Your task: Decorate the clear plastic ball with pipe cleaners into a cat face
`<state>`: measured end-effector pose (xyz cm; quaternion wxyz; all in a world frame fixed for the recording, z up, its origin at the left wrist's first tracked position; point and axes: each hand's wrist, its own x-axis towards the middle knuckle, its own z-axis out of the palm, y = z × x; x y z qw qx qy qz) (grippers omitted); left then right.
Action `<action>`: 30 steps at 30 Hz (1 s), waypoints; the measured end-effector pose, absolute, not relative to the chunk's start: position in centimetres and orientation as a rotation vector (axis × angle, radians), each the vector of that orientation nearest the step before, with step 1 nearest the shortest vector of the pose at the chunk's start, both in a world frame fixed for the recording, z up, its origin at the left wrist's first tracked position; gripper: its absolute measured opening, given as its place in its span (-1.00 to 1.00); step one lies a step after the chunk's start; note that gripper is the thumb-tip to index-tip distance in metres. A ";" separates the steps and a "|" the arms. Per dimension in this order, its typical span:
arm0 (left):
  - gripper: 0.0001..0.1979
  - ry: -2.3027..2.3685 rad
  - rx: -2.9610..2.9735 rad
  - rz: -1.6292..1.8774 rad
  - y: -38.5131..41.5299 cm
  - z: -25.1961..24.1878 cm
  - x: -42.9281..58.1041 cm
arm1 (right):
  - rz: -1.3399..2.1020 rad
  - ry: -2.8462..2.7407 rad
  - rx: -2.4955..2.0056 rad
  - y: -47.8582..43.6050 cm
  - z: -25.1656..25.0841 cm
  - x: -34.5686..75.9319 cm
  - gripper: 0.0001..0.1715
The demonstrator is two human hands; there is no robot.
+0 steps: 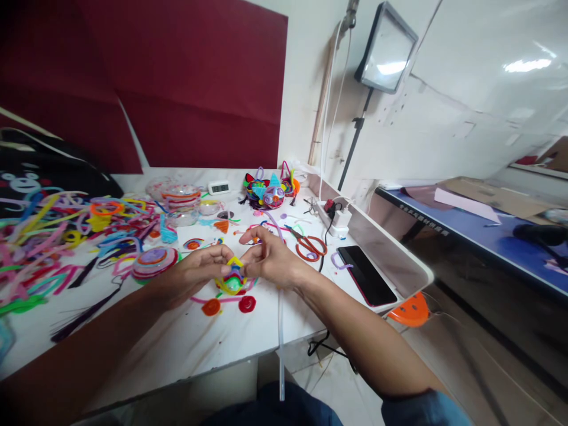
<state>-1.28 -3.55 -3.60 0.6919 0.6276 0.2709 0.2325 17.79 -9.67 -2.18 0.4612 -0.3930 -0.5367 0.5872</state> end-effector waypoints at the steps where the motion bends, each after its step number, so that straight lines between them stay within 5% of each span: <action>1: -0.73 0.616 1.408 0.524 -3.6 -3.6 -1.2 | 1.443 -1.323 -0.970 -9.7 -2.2 17.8 -0.41; 7: -0.73 0.654 1.437 0.565 -3.5 -4.0 -1.0 | 1.445 -1.306 -0.966 -9.8 -2.4 18.0 -0.56; 30: -0.79 0.680 1.358 0.612 -4.0 -4.0 -0.6 | 1.508 -1.185 -0.966 -9.3 -2.7 18.2 -0.54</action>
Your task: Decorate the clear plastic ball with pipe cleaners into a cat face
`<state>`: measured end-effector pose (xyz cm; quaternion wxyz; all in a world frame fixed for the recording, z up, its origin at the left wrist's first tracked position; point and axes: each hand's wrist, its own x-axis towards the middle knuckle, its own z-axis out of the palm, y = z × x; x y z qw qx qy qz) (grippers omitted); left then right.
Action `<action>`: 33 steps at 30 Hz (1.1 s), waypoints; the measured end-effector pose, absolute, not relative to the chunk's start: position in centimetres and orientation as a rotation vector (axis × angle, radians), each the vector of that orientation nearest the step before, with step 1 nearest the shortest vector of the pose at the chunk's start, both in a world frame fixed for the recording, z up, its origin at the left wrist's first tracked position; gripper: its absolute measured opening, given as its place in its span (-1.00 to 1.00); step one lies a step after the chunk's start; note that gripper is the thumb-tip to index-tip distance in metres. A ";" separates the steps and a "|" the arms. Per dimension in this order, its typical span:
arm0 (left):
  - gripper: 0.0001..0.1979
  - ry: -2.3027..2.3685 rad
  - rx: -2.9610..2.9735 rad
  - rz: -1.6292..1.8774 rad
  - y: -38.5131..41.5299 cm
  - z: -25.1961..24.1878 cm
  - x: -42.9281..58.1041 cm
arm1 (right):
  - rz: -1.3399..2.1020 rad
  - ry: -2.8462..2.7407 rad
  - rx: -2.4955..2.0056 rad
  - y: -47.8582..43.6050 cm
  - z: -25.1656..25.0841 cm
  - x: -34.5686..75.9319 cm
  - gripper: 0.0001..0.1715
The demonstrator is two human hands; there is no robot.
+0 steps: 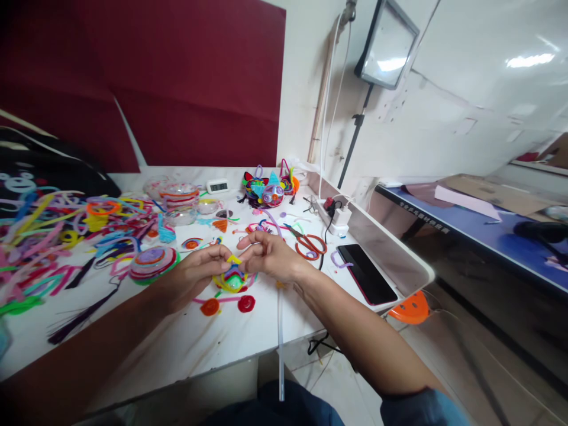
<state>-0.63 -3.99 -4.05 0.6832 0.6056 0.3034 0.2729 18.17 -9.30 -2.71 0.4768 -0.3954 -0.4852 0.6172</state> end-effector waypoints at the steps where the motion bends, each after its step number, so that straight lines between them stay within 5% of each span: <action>1: -0.80 0.685 1.332 0.613 -4.1 -3.9 -0.6 | 1.508 -1.188 -0.963 -9.3 -2.7 18.1 -0.54; 33: -0.79 0.709 1.338 0.682 -4.3 -4.1 -0.4 | 1.472 -1.227 -0.970 -9.0 -2.8 17.7 -0.59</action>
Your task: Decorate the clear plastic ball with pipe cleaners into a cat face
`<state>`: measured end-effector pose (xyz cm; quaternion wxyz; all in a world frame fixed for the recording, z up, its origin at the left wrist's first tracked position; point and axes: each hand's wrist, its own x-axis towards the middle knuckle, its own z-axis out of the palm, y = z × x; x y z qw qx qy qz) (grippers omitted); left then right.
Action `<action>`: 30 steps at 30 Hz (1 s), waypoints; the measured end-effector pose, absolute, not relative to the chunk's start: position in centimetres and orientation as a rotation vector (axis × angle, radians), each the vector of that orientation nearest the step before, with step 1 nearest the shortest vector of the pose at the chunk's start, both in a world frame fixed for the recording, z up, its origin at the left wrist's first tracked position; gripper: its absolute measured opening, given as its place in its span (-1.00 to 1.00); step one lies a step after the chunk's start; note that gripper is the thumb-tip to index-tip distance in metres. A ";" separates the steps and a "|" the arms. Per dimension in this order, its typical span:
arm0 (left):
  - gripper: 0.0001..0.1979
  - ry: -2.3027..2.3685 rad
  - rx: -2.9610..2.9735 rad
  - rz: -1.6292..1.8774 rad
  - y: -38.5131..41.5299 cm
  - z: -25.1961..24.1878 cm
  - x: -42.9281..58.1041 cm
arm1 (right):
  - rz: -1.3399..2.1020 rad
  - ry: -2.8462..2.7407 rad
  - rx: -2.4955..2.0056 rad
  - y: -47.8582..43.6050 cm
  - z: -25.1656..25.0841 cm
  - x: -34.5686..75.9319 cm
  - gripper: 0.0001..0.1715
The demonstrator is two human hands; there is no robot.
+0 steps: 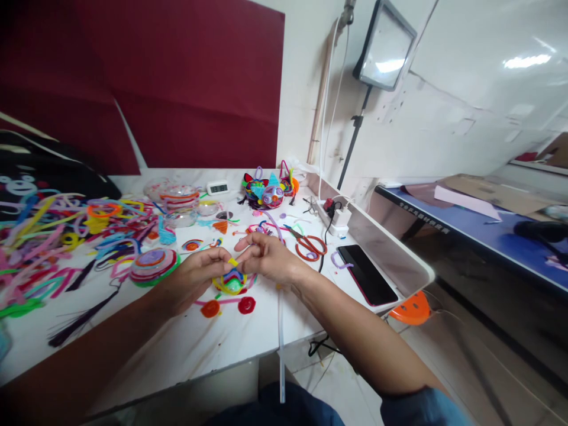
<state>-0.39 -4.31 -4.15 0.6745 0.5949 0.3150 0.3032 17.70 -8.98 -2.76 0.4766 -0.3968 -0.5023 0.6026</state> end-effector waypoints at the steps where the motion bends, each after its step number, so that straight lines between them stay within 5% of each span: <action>1: -0.79 0.713 1.338 0.688 -4.3 -4.2 -0.4 | 1.434 -1.256 -0.971 -9.1 -2.8 17.7 -0.61; 7: -0.78 0.748 1.304 0.714 -4.0 -4.6 -0.2 | 0.859 -1.680 -1.144 -10.8 -2.7 18.0 -0.80; 10: -0.78 0.753 1.288 0.732 -3.9 -4.7 -0.2 | 0.619 -1.791 -1.179 -11.6 -2.8 17.9 -0.73; 14: -0.77 0.733 1.247 0.739 -3.9 -4.9 -0.2 | 0.518 -1.759 -1.206 -12.5 -2.8 18.1 -0.62; 24: -0.75 0.804 1.150 0.850 -3.2 -4.7 0.0 | 0.357 -1.689 -1.566 -15.8 -4.8 21.8 -0.86; 30: -0.73 0.816 1.151 0.894 -2.6 -5.3 -0.1 | 0.261 -1.785 -1.762 -17.3 -6.2 22.8 -0.83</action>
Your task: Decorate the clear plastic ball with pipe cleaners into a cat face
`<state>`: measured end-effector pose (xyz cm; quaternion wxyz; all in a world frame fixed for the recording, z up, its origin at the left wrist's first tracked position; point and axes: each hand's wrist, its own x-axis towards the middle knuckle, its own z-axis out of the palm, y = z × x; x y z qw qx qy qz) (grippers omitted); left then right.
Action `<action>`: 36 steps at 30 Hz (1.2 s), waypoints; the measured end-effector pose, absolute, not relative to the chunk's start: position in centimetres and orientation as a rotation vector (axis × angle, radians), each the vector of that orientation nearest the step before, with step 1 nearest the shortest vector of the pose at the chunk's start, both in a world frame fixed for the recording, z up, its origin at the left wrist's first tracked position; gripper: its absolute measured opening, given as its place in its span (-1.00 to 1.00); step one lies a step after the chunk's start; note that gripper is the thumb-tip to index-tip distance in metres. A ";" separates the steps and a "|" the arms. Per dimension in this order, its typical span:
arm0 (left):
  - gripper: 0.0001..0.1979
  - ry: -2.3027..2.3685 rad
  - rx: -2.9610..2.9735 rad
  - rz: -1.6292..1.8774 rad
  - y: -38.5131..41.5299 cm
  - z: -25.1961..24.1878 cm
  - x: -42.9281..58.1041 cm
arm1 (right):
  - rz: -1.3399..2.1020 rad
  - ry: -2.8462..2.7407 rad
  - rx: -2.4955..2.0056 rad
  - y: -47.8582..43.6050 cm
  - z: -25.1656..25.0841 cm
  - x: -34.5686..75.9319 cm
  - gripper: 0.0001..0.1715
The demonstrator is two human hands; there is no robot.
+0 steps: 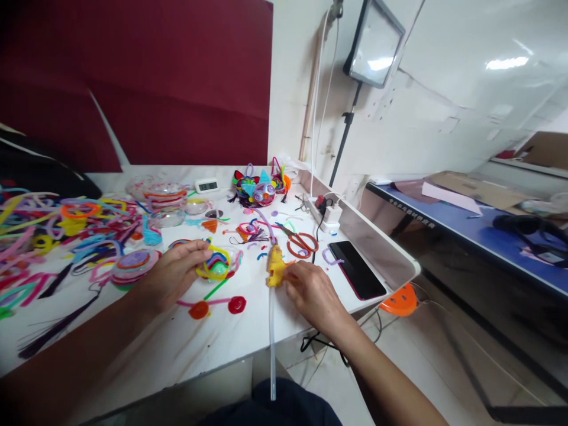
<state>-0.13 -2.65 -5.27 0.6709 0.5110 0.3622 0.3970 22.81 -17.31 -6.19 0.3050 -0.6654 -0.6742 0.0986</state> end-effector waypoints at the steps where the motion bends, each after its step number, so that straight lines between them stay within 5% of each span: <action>1: -0.73 0.819 1.147 0.895 -2.6 -5.3 -0.1 | 0.256 -1.794 -1.783 -17.4 -6.4 22.9 -0.82; 6: -0.75 0.824 1.143 0.897 -2.4 -5.1 -0.1 | 0.127 -1.856 -1.902 -17.4 -6.8 23.3 -0.80; 11: -0.72 0.844 1.129 0.891 -2.4 -5.1 -0.1 | -0.048 -2.046 -2.090 -16.2 -6.7 23.4 -0.53; 26: -0.77 0.830 1.123 0.945 -2.3 -5.6 -0.3 | 0.064 -1.943 -1.949 -14.8 -7.2 24.1 -0.44; 29: -0.79 0.812 1.111 0.996 -2.1 -5.7 -0.3 | 0.143 -1.813 -1.718 -15.5 -5.8 24.6 -0.50; 34: -0.78 0.769 1.041 1.043 -2.2 -5.1 -0.2 | 0.391 -1.672 -1.459 -16.5 -3.9 23.7 -0.92; 36: -0.77 0.734 1.016 1.047 -2.3 -4.7 -0.2 | 0.458 -1.634 -1.429 -17.0 -3.8 23.0 -0.85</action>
